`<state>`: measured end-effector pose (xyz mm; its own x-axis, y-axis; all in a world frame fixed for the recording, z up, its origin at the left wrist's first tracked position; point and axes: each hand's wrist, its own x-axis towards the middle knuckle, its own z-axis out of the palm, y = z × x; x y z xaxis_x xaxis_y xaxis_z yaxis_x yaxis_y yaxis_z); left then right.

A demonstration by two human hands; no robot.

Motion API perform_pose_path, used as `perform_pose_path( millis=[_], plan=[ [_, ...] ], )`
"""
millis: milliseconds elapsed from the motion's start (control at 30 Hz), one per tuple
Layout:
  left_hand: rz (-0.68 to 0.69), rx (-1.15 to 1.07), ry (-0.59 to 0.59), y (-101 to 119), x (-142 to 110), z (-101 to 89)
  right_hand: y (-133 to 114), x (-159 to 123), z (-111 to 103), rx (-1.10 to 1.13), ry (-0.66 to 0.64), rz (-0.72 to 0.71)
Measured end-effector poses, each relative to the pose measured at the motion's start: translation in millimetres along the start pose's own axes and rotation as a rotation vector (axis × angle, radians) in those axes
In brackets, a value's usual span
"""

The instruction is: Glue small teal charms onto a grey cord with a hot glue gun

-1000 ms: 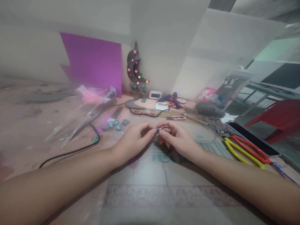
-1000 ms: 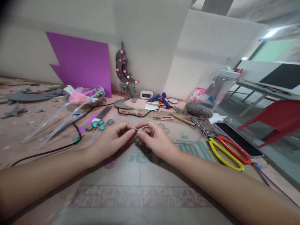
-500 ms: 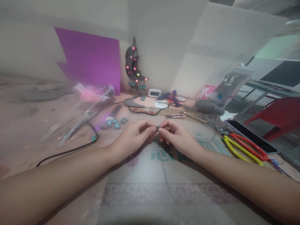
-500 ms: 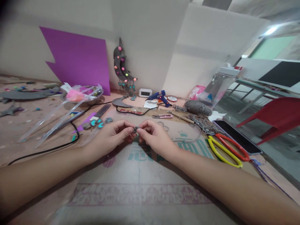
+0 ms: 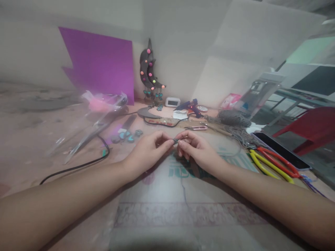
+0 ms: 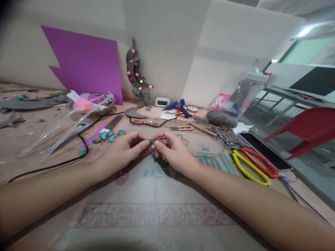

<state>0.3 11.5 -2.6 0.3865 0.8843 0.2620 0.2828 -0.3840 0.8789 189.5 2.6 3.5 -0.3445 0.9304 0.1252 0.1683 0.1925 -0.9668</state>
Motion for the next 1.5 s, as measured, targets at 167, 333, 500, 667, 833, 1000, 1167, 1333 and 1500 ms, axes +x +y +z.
perform_pose_path(
  millis=[167,333,500,667,833,1000,1167,1333,1500],
  plan=[
    [0.038,0.037,-0.010,-0.8,-0.5,0.5,-0.9,0.6,1.0,0.007,0.019,0.055],
    [0.047,0.063,-0.021,-1.6,-2.0,0.4,-1.5,1.2,2.1,0.020,0.032,0.070],
    [0.087,0.099,-0.034,-2.2,-3.4,0.0,-3.1,0.4,2.5,-0.006,0.035,0.081],
    [0.077,0.079,-0.040,-2.6,-3.0,-0.1,-4.0,-0.3,2.6,-0.029,0.038,0.062],
    [0.006,-0.004,0.000,-2.3,-1.8,0.0,-1.9,0.6,2.3,-0.041,0.072,0.012],
    [-0.024,-0.005,0.037,-1.6,-1.3,-0.4,2.1,1.3,1.4,-0.146,0.147,-0.010],
    [-0.007,0.005,0.033,-2.3,-1.0,-0.2,-0.8,-1.1,-0.6,-0.229,0.144,-0.005],
    [-0.002,0.031,0.068,-2.8,-0.8,-0.1,-3.4,-3.3,0.5,-0.255,0.096,0.002],
    [0.027,0.064,0.063,-2.0,-0.8,0.0,-1.6,-3.6,1.4,-0.294,-0.008,-0.006]
  ],
)
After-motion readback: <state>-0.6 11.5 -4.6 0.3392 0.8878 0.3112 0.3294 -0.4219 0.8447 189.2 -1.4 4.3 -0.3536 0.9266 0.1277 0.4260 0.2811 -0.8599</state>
